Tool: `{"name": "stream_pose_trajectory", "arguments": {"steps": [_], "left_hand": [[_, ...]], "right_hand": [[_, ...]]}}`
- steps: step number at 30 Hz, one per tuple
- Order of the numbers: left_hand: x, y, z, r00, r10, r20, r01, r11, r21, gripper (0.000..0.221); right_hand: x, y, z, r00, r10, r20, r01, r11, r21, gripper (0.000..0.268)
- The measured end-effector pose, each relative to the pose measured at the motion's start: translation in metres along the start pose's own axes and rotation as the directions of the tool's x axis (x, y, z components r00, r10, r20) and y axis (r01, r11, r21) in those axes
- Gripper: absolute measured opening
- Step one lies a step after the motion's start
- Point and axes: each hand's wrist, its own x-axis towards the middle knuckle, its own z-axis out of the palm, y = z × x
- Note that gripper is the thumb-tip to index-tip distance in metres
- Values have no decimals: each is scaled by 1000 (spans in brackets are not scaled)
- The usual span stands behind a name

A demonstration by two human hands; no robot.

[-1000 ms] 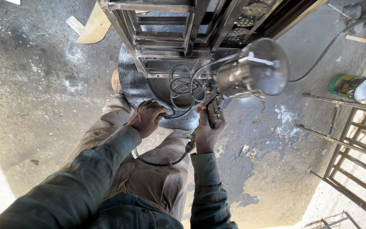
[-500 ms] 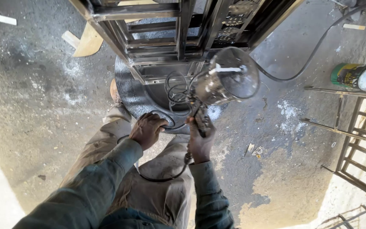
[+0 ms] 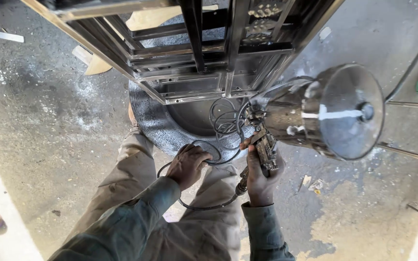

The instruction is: Spray painting a metal frame using a pneumatic spray gun

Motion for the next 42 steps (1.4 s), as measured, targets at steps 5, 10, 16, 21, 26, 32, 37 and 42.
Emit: {"name": "stream_pose_trajectory", "arguments": {"steps": [5, 10, 16, 21, 26, 32, 37, 42], "left_hand": [[8, 5, 24, 998, -54, -30, 54, 998, 18, 17], [13, 32, 62, 991, -106, -81, 105, 994, -27, 18], [12, 82, 93, 978, -193, -83, 182, 976, -119, 16], [17, 97, 84, 990, -75, -122, 65, 994, -82, 34], [10, 88, 78, 989, -82, -124, 72, 994, -79, 16], [32, 95, 97, 958, -194, -213, 180, 980, -84, 15], [55, 106, 144, 940, -177, -293, 131, 977, -169, 23], [59, 129, 152, 931, -284, -228, 259, 956, -134, 10]], "right_hand": [[-16, 66, -42, 986, 149, 70, -153, 986, 68, 11], [0, 83, -75, 981, 152, 120, -158, 987, 38, 10], [41, 25, -97, 973, 143, 182, -160, 984, 79, 7], [31, 33, -103, 890, 444, 107, -456, 877, 149, 37], [24, 54, -98, 921, 342, 187, -380, 896, 231, 27], [37, 110, -124, 895, 290, 337, -380, 894, 238, 24], [49, 146, -151, 903, 257, 343, -295, 953, 63, 22], [51, 165, -162, 837, 266, 479, -270, 961, -61, 26]]}}
